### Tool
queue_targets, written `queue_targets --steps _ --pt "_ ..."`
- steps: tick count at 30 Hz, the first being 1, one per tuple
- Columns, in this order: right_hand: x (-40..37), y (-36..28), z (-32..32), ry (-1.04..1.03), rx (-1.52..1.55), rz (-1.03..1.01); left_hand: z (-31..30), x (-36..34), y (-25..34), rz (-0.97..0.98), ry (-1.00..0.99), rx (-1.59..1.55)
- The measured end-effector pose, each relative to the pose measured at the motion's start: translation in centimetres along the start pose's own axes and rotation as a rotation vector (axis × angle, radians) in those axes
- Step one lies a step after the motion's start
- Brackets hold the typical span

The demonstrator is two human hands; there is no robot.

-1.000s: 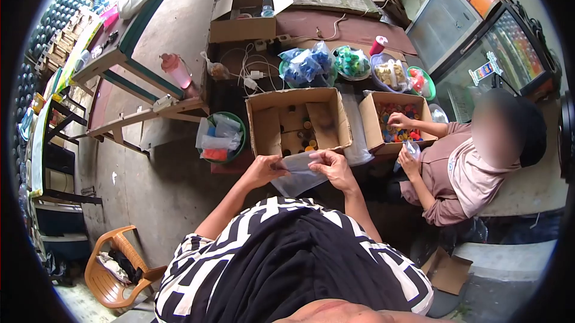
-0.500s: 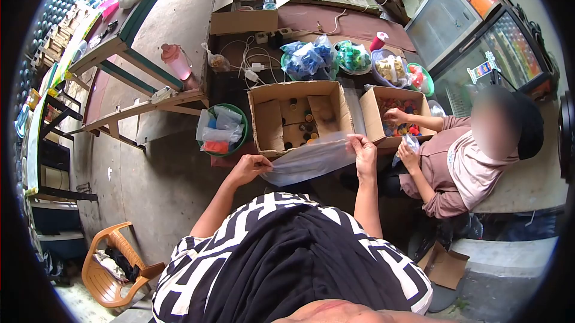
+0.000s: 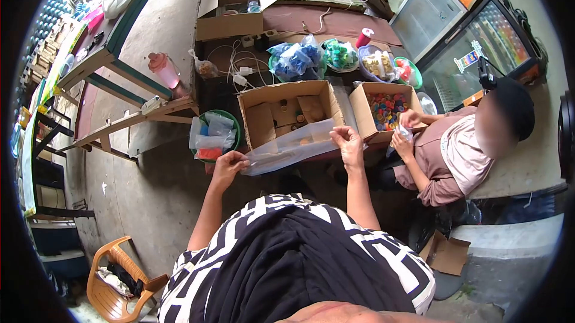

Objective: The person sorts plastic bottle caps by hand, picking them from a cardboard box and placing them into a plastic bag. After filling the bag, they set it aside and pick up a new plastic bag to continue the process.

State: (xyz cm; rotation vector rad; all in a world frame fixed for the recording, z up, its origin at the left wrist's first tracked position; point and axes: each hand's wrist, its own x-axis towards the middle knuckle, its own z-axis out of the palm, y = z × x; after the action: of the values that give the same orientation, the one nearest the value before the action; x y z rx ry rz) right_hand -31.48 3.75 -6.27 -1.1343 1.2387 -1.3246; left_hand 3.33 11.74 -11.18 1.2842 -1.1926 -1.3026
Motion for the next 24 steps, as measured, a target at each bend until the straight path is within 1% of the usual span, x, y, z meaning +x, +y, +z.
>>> queue_targets --steps 1,2,4,5,6,7,8,9,10,12,13,14,16,17,19,20,22,23,24 --pt "0.1 0.9 0.4 -0.008 0.019 -0.027 -0.2 0.1 -0.2 -0.009 0.016 -0.041" --pt "0.4 1.8 0.7 0.024 -0.188 -0.093 -0.4 0.0 0.1 -0.030 0.033 -0.084" --pt "-0.6 0.9 2.5 0.083 -0.611 -0.499 0.1 0.1 0.9 -0.030 0.060 -0.115" --pt "-1.8 0.0 3.8 0.175 -0.843 -0.593 0.2 0.1 1.0 -0.004 0.099 -0.054" --pt "-2.4 -0.3 4.8 0.152 -0.873 -0.628 0.4 0.0 1.0 0.020 0.138 0.009" --pt "-3.1 -0.4 5.7 0.004 -0.821 -0.532 1.0 0.1 1.5 0.020 0.140 0.009" --pt "-3.8 0.2 6.5 -0.138 -0.764 -0.441 1.9 0.3 1.7 0.061 0.173 0.041" --pt "-4.6 0.7 7.5 -0.291 -0.624 -0.318 2.8 0.2 2.1 0.092 0.205 0.072" --pt "-5.3 1.0 8.5 -0.437 -0.480 -0.194 3.7 0.5 1.8 0.105 0.197 0.118" --pt "-7.1 0.8 10.3 -0.533 -0.434 -0.133 5.3 0.7 1.8 0.229 0.168 0.241" --pt "-7.6 0.5 10.8 -0.554 -0.478 -0.082 6.0 0.7 2.5 0.288 0.170 0.299" --pt "-8.2 -0.1 11.1 -0.533 -0.485 -0.078 6.6 0.5 3.4 0.282 0.160 0.309" --pt "-8.1 1.2 10.8 -0.475 -0.379 -0.006 7.0 0.9 3.1 0.371 0.144 0.376" --pt "-7.7 1.4 10.2 -0.440 -0.432 -0.037 7.0 0.9 3.2 0.372 0.139 0.374" --pt "-6.8 0.7 9.1 -0.338 -0.501 -0.089 7.0 0.8 4.3 0.291 0.040 0.425" --pt "-6.7 0.4 8.6 -0.280 -0.497 -0.115 7.2 0.8 4.8 0.295 0.029 0.424" --pt "-6.5 0.4 7.8 -0.174 -0.503 -0.167 7.7 0.8 5.3 0.312 -0.098 0.343" --pt "-6.4 0.7 7.4 -0.147 -0.468 -0.125 8.0 0.8 5.6 0.314 -0.157 0.374" --pt "-6.4 0.9 7.0 -0.143 -0.468 -0.120 8.3 0.8 5.7 0.311 -0.162 0.374"
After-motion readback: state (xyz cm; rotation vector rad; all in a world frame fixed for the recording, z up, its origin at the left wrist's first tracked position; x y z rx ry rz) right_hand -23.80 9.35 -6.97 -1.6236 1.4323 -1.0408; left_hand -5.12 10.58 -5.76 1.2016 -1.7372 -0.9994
